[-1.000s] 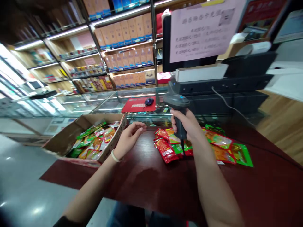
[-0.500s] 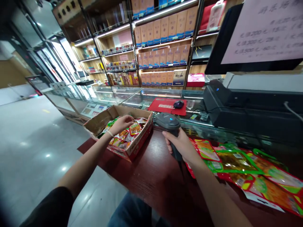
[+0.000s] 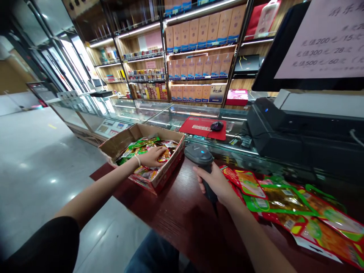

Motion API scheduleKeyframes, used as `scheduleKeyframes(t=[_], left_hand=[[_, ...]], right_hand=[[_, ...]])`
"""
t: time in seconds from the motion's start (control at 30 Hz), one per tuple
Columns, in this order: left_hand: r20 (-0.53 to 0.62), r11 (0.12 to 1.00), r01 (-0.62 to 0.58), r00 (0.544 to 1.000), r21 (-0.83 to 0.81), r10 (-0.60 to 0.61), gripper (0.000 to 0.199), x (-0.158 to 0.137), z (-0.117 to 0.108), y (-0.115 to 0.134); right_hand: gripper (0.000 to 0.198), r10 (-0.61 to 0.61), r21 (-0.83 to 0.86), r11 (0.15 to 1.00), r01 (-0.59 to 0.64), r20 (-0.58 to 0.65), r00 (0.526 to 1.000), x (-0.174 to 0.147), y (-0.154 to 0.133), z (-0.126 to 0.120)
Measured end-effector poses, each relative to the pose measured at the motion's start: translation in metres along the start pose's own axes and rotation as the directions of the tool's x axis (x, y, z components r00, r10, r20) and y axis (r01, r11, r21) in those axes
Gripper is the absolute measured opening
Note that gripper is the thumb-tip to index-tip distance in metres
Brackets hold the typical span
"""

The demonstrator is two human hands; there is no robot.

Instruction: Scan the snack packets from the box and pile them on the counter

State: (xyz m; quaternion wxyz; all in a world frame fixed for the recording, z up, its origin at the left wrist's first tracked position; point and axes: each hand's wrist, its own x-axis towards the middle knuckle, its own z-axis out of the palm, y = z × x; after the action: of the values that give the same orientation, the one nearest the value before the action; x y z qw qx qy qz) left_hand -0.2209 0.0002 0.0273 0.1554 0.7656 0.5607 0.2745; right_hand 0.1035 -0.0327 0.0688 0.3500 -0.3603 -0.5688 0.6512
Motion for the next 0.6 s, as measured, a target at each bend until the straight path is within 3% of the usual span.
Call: scheduleKeyframes(t=[0.13,0.27,0.6], left_hand=[[0.117,0.969,0.139,0.979,0.203,-0.165,0.054,0.007,-0.004,-0.006],[0.234,0.874,0.155,0.929,0.461,-0.288,0.076,0.011,-0.009,-0.008],[0.229,0.816,0.276,0.870,0.508,-0.437,0.110,0.015,-0.009,-0.014]], right_hand=[[0.038,-0.007,0.004,1.000,0.007,-0.015,1.000,-0.002,0.000,-0.003],[0.037,-0.018,-0.006,1.000,0.018,-0.006,1.000,-0.003,-0.001,-0.005],[0.034,-0.030,0.013,0.999,0.029,0.005,1.000,-0.004,-0.002,-0.005]])
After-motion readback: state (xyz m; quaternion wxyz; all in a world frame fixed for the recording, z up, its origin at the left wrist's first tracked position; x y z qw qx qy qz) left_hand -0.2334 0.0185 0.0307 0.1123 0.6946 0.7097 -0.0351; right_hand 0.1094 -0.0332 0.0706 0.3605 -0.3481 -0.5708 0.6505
